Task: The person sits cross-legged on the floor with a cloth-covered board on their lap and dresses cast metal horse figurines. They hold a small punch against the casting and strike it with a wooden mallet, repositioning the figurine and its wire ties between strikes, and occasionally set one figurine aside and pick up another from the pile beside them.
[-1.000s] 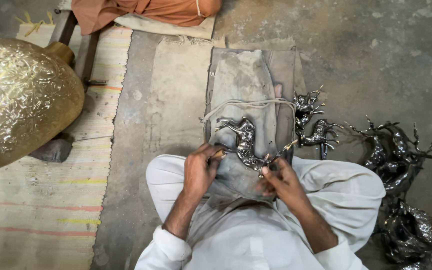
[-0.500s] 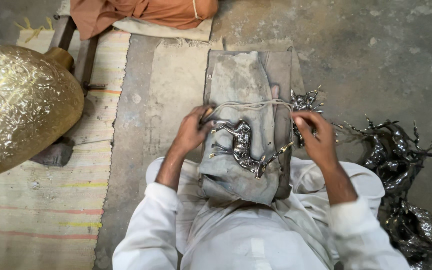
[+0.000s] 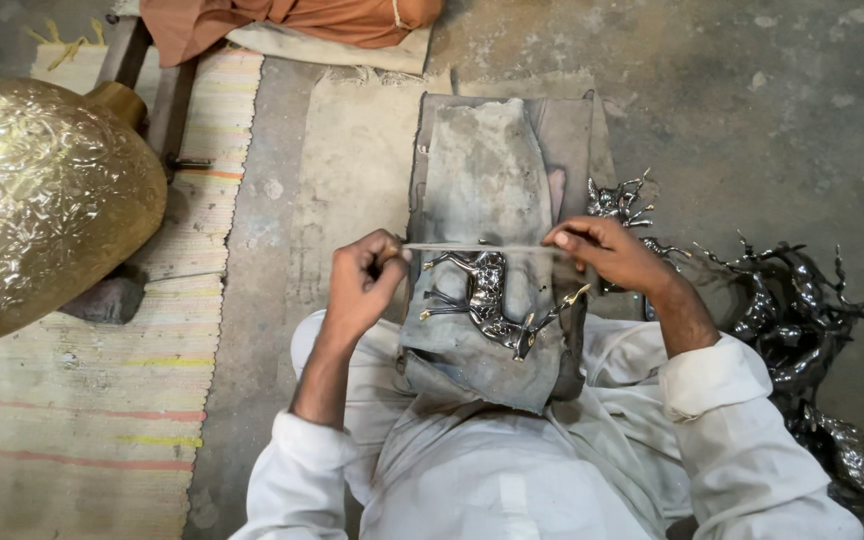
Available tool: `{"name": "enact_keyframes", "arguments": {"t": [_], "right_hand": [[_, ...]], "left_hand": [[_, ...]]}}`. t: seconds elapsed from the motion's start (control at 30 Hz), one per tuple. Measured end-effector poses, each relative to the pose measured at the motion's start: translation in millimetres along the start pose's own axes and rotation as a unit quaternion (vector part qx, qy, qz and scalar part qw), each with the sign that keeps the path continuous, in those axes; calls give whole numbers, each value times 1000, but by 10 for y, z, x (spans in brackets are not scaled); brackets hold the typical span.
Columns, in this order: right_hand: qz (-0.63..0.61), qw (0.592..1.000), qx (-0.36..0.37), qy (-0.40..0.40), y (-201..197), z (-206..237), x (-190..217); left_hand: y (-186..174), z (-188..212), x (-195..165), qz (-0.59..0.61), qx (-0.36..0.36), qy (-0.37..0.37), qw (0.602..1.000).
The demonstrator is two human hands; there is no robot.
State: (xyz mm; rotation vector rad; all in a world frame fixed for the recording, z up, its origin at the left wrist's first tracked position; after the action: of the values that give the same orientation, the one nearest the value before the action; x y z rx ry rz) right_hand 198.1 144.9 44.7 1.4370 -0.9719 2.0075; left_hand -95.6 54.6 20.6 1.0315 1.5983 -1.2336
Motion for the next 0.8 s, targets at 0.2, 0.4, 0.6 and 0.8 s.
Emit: {"name": "enact_keyframes", "arguments": {"t": [0.2, 0.4, 0.6, 0.8], "right_hand": [[-8, 995, 70, 64, 92, 156, -180], [43, 997, -17, 57, 36, 228, -345], [-15, 998, -44, -48, 108, 350, -292], [167, 974, -42, -149, 286, 493, -200]], "left_hand": [[227, 350, -450, -9, 125, 76, 989], [642, 811, -778, -158, 246, 79, 953], [933, 1165, -676, -253, 284, 135, 915], [1181, 1371, -398, -299, 265, 205, 893]]}}
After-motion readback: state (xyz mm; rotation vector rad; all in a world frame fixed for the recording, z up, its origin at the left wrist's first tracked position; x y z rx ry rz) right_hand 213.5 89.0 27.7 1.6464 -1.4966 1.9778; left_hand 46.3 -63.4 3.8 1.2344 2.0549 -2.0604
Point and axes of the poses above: each hand's wrist, its own z-axis away from the middle knuckle, its own y-axis out of the palm, x = y × z, the point moved 5 cm from there along -z, towards the middle knuckle, and after that the axes turned 6 degrees about -z, right-handed, at the moved point
